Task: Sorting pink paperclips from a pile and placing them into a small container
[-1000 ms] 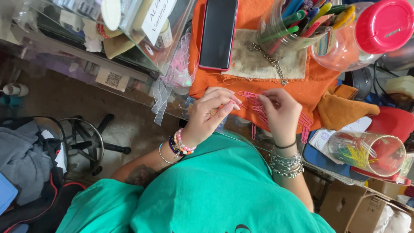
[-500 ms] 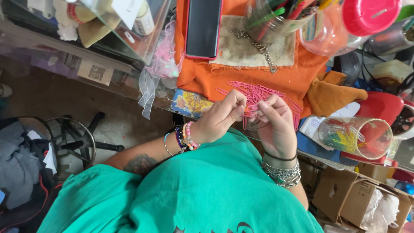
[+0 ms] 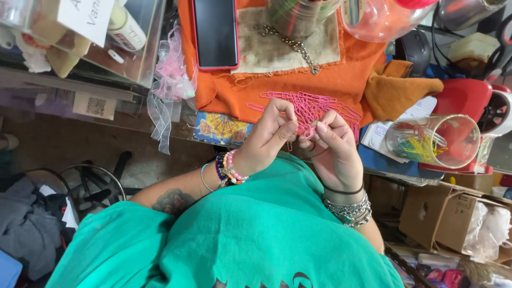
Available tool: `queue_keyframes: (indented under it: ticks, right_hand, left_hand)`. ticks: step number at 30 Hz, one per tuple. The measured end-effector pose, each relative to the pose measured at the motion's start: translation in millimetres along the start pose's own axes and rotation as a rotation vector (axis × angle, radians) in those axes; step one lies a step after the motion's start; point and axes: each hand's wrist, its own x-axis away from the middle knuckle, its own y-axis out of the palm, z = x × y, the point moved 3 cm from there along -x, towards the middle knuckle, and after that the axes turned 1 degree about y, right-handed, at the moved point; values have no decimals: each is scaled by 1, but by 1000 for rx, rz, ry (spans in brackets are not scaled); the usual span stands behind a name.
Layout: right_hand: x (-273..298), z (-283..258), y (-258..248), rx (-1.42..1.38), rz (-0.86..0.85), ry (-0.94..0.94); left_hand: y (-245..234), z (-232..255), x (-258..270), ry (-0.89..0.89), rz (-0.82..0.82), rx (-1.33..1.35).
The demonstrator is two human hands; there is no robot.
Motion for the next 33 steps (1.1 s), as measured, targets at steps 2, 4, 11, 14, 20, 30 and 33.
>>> queue_keyframes:
  ticks: [2, 4, 11, 14, 20, 30, 33]
  right_hand:
    - [-2, 1, -6, -5, 23, 2]
    - [-3, 2, -6, -9, 42, 10]
    - [-11, 11, 2, -12, -3, 39]
    - [-15, 15, 2, -15, -12, 59]
    - [-21, 23, 18, 11, -30, 64]
    - [-22, 20, 46, 559, 53, -201]
    - [-25, 20, 63, 600, 0, -202]
  left_hand:
    - [2, -1, -2, 6, -13, 4]
    - [3, 1, -5, 15, -21, 7]
    - [-2, 15, -5, 48, 8, -173]
    - [-9, 18, -2, 68, 35, -222]
    - [-21, 19, 4, 81, 62, -231]
    - [-36, 17, 15, 223, 60, -579]
    - [-39, 29, 13, 273, 106, -608]
